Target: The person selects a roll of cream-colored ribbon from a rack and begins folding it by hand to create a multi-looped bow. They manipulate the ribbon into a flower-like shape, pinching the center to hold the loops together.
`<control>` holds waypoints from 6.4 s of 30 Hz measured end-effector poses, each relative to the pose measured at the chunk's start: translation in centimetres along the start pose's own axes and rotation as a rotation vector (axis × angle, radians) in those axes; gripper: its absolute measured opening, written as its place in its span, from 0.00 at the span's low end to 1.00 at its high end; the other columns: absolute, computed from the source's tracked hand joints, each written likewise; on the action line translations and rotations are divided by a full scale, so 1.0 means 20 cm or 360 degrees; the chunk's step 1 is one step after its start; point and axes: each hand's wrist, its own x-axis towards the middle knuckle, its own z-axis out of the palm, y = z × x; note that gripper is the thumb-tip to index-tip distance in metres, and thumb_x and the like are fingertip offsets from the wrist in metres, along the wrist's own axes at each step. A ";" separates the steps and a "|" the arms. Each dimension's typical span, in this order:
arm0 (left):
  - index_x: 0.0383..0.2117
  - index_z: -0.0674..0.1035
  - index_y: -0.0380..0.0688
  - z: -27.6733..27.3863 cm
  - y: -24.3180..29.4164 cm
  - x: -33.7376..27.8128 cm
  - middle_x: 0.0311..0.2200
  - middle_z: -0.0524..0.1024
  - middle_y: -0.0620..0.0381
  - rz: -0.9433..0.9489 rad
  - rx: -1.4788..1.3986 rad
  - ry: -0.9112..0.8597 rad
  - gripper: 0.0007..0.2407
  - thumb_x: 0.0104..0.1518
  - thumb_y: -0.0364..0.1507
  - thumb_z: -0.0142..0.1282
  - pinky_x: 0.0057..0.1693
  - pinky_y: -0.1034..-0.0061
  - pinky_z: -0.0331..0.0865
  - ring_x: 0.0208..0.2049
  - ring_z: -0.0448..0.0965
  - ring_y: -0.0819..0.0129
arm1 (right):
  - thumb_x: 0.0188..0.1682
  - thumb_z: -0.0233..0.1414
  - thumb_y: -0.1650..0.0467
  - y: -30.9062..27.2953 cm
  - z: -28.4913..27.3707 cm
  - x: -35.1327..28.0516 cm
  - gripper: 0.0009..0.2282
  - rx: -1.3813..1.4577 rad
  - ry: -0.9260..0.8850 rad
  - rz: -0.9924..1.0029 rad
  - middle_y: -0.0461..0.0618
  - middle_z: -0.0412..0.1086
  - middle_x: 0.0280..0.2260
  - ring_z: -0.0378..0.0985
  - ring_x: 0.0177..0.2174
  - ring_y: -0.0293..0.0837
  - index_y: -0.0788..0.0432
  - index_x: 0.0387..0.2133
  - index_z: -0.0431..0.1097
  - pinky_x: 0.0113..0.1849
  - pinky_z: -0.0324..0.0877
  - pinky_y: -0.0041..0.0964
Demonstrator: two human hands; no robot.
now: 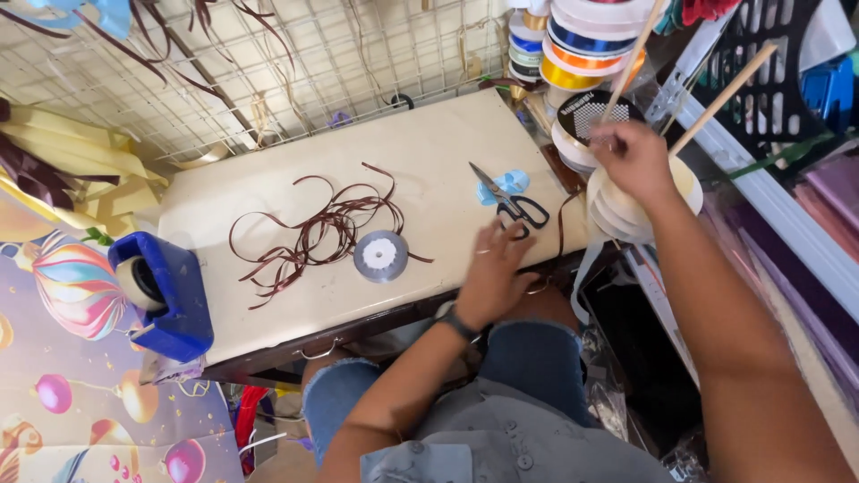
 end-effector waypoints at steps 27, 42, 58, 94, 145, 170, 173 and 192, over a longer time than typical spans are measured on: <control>0.43 0.82 0.43 -0.57 -0.39 -0.49 0.52 0.74 0.46 -0.0511 0.0197 0.0575 0.13 0.58 0.36 0.66 0.66 0.45 0.62 0.63 0.66 0.31 | 0.54 0.60 0.77 0.06 0.37 -0.94 0.13 0.1058 0.0174 0.1194 0.58 0.71 0.35 0.81 0.33 0.49 0.68 0.47 0.64 0.38 0.83 0.43; 0.45 0.76 0.45 -0.43 -0.57 -0.44 0.49 0.72 0.47 -0.0819 0.0214 0.0749 0.24 0.43 0.36 0.76 0.59 0.50 0.70 0.55 0.75 0.39 | 0.47 0.70 0.66 -0.16 0.21 -0.90 0.15 0.0012 0.0035 0.0866 0.53 0.73 0.30 0.79 0.34 0.52 0.62 0.41 0.76 0.36 0.78 0.45; 0.51 0.76 0.47 0.00 -0.14 0.43 0.51 0.74 0.48 -0.0192 -0.0555 0.0486 0.30 0.38 0.37 0.76 0.57 0.51 0.75 0.53 0.79 0.41 | 0.53 0.58 0.67 -0.09 0.05 -1.11 0.09 -0.0219 -0.0069 0.0565 0.52 0.72 0.27 0.79 0.35 0.56 0.49 0.46 0.79 0.37 0.75 0.50; 0.45 0.81 0.51 -0.41 -0.52 -0.43 0.52 0.75 0.54 -0.0400 0.0377 0.0675 0.10 0.61 0.35 0.63 0.67 0.54 0.63 0.63 0.70 0.47 | 0.48 0.62 0.74 -0.53 0.20 -0.91 0.04 0.0149 -0.0174 0.0410 0.48 0.71 0.23 0.80 0.31 0.46 0.54 0.34 0.79 0.37 0.77 0.42; 0.42 0.82 0.49 -0.38 -0.51 -0.42 0.53 0.76 0.52 -0.0644 0.0562 0.0522 0.12 0.59 0.41 0.61 0.66 0.54 0.59 0.65 0.66 0.47 | 0.61 0.49 0.74 -0.26 0.53 -0.19 0.23 0.1382 0.0198 0.0966 0.58 0.35 0.71 0.81 0.46 0.51 0.67 0.69 0.52 0.46 0.84 0.41; 0.41 0.81 0.49 -0.37 -0.52 -0.43 0.53 0.75 0.52 -0.0546 0.0577 0.0646 0.11 0.58 0.38 0.61 0.65 0.54 0.61 0.63 0.69 0.47 | 0.60 0.53 0.73 0.04 0.80 0.10 0.27 0.1687 0.0347 0.1239 0.50 0.62 0.52 0.90 0.39 0.46 0.39 0.70 0.51 0.40 0.92 0.40; 0.41 0.81 0.49 -0.37 -0.51 -0.43 0.52 0.76 0.52 -0.0527 0.0568 0.0642 0.10 0.59 0.38 0.61 0.64 0.54 0.61 0.63 0.69 0.47 | 0.61 0.52 0.75 0.00 0.67 0.03 0.27 0.1685 0.0429 0.1255 0.48 0.65 0.47 0.89 0.39 0.46 0.34 0.68 0.53 0.36 0.92 0.35; 0.39 0.82 0.49 -0.38 -0.51 -0.43 0.50 0.77 0.53 -0.0516 0.0602 0.0633 0.10 0.60 0.38 0.60 0.65 0.55 0.60 0.62 0.70 0.50 | 0.57 0.58 0.73 -0.12 0.77 0.05 0.29 0.1191 0.0240 0.1161 0.54 0.27 0.72 0.86 0.40 0.49 0.56 0.70 0.55 0.36 0.90 0.37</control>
